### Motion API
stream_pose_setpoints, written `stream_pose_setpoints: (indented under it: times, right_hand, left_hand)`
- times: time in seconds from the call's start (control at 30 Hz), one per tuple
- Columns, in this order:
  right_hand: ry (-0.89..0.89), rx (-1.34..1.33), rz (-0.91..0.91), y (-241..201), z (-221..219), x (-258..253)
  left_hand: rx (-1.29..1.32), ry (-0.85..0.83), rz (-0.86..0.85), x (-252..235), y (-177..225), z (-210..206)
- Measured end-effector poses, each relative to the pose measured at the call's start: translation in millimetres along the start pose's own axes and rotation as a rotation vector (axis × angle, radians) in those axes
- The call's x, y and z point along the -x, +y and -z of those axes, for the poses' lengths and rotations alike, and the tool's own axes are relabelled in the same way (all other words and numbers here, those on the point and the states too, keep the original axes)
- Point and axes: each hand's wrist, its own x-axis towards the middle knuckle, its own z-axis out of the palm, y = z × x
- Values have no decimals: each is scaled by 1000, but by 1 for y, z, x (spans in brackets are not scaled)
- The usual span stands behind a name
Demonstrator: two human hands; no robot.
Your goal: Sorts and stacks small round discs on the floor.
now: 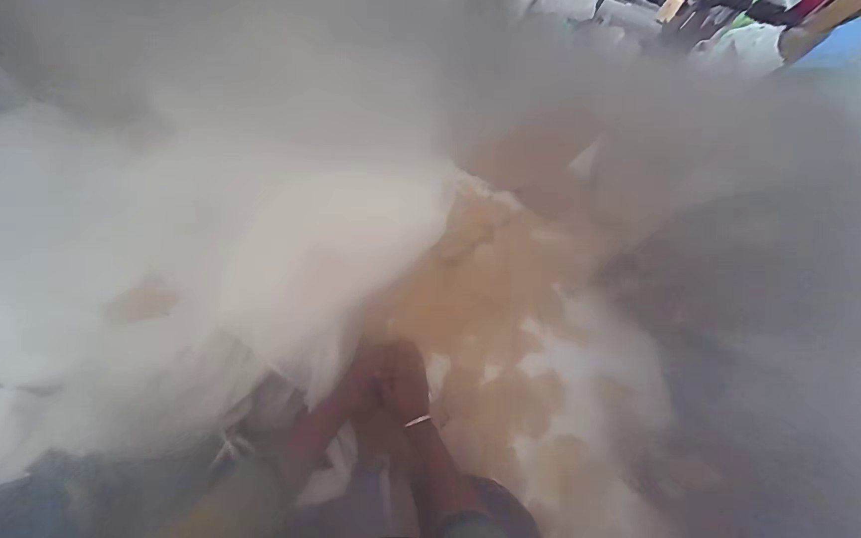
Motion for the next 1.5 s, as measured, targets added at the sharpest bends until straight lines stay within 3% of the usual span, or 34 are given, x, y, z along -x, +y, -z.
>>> stream_pose_setpoints:
  times: [0.17, 0.23, 0.33, 0.43, 0.6, 0.73, 0.87, 1.0, 1.07, 1.13, 1.17, 1.23, 1.33, 1.43, 1.5]
  right_hand:
    - [-25, -477, -142, 15, 29, 3]
    - [-156, -327, -151, 37, 38, 9]
    - [-316, -175, -162, 44, 48, 4]
    - [-307, -441, -139, 28, 57, 13]
    - [-29, -900, -1, -21, 67, 37]
    - [231, -876, 24, -52, 54, 71]
    - [350, -683, -104, -72, 58, 106]
    - [281, -764, -239, -82, 62, 133]
    - [243, -835, -225, -85, 55, 144]
    - [177, -836, -173, -95, 53, 153]
    - [142, -804, -151, -102, 52, 156]
    - [35, -750, -141, -126, 58, 158]
    - [-149, -732, -7, -161, 63, 152]
    - [-231, -804, 169, -172, 61, 138]
    - [-187, -797, 49, -167, 64, 117]
  left_hand:
    - [-33, -61, 104, -7, 14, 16]
    - [47, -14, 80, -3, 7, 16]
    - [193, -75, 126, -6, 11, 31]
    - [406, -106, 119, 1, 25, 54]
    - [863, 12, 65, 22, 46, 71]
    - [1116, 48, 38, 46, 55, 52]
    - [1100, 82, 114, 77, 76, 37]
    - [863, 64, 247, 101, 93, 41]
    - [771, 14, 333, 116, 93, 49]
    - [716, -30, 384, 143, 125, 72]
    - [710, -3, 350, 157, 131, 78]
    - [676, 142, 112, 182, 98, 72]
    - [766, 342, 332, 226, 121, 104]
    - [888, 630, 308, 286, 94, 136]
    - [964, 867, 283, 337, 84, 167]
